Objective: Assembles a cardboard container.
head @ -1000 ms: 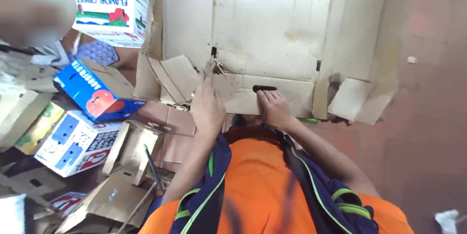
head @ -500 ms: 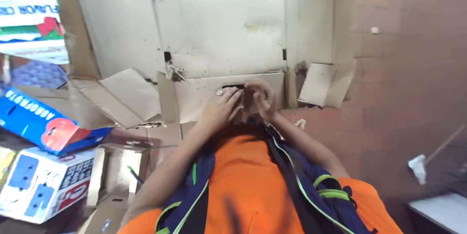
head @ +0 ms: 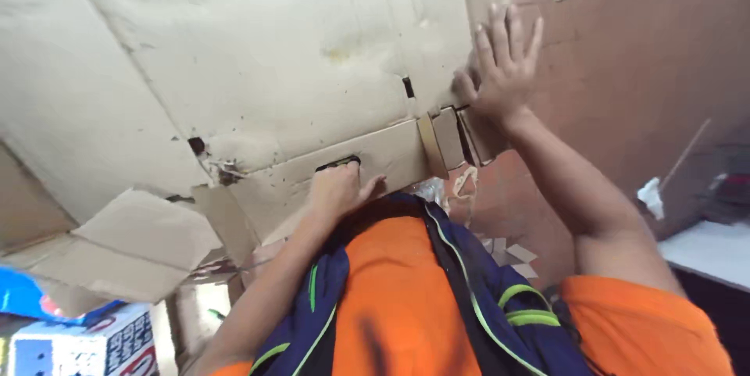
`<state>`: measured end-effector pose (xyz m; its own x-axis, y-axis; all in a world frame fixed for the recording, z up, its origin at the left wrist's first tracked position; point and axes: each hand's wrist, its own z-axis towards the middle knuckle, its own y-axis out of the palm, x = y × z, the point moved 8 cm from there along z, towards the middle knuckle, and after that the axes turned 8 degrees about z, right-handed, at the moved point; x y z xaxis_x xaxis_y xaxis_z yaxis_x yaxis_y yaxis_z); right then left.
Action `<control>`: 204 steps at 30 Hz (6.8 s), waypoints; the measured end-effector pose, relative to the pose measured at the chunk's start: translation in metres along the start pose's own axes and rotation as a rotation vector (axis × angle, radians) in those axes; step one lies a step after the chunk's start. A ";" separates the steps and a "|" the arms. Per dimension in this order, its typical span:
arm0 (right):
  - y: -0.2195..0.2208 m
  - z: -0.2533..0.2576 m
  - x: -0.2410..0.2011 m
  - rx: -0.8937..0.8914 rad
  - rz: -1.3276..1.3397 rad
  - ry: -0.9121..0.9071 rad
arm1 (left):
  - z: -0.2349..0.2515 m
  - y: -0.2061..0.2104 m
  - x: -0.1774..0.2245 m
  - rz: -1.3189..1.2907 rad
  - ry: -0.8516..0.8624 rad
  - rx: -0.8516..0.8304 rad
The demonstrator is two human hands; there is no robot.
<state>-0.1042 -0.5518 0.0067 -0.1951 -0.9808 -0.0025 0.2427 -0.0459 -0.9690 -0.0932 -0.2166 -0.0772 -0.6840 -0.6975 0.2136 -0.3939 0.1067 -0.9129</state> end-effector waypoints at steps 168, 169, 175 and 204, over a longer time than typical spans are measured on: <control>0.120 0.043 0.034 -0.025 0.211 0.582 | -0.092 -0.047 -0.410 -0.372 -1.112 0.759; 0.122 0.042 0.034 -0.014 0.207 0.575 | -0.090 -0.045 -0.410 -0.384 -1.104 0.761; 0.105 0.044 0.027 -0.077 0.137 0.647 | -0.093 -0.056 -0.401 -0.343 -1.180 0.649; 0.039 -0.031 -0.156 -0.718 0.179 -0.350 | -0.122 -0.052 -0.229 0.118 -0.359 -0.203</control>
<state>-0.0939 -0.3947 -0.0387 0.1260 -0.9696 -0.2096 -0.4489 0.1327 -0.8837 0.0093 0.0242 -0.0361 -0.4886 -0.8708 -0.0556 -0.4630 0.3127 -0.8294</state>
